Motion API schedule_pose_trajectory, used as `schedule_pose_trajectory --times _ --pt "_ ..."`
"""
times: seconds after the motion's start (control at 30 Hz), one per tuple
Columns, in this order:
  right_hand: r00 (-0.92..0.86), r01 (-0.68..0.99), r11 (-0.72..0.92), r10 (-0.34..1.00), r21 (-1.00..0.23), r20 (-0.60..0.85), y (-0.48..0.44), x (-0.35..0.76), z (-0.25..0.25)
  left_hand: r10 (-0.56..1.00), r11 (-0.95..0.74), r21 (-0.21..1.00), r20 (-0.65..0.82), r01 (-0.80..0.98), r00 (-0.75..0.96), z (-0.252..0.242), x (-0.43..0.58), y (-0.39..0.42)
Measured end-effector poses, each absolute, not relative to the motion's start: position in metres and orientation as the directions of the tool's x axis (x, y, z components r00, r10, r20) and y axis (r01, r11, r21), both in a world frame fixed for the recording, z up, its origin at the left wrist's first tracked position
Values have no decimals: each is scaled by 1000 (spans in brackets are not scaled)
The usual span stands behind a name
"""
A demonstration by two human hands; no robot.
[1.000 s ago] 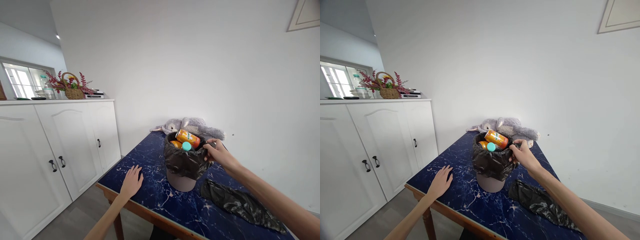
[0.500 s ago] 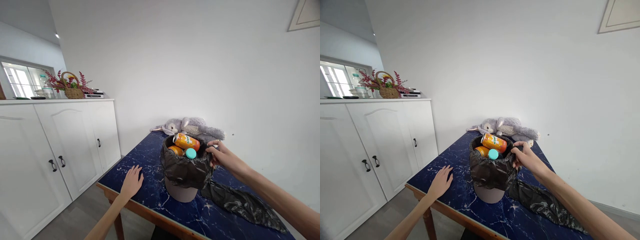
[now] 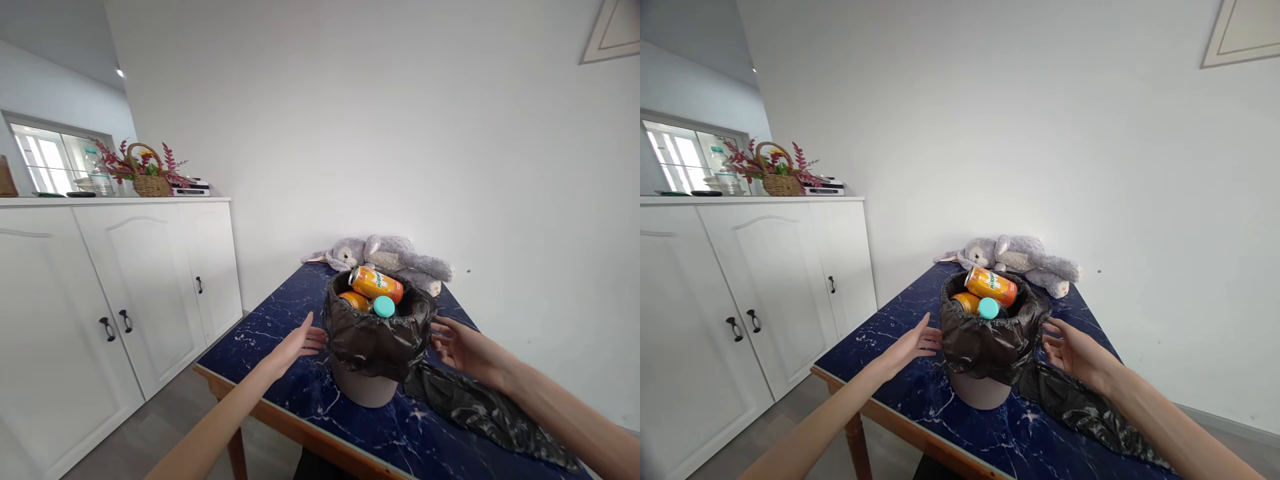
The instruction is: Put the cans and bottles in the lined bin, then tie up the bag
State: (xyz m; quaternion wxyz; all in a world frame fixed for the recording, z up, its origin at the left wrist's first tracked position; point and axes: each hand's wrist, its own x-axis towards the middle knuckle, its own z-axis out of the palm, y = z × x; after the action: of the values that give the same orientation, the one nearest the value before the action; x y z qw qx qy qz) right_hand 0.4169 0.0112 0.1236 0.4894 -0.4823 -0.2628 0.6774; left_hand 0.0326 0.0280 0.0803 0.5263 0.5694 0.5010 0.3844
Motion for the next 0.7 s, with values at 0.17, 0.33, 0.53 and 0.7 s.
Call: schedule_pose_trajectory --times 0.17,0.33,0.53,0.7 --pt "-94 -412 -320 946 -853 -310 4 414 153 957 223 937 -159 -269 241 132 58 43" --pt "64 -263 -127 987 -956 -148 -2 417 192 992 30 925 19 -380 126 183 67 50" --pt "90 -304 87 994 -949 63 4 424 223 980 -170 896 199 -411 28 245 85 41" --pt "158 -338 194 976 -921 147 6 429 234 942 -314 840 333 -443 -36 284 104 27"
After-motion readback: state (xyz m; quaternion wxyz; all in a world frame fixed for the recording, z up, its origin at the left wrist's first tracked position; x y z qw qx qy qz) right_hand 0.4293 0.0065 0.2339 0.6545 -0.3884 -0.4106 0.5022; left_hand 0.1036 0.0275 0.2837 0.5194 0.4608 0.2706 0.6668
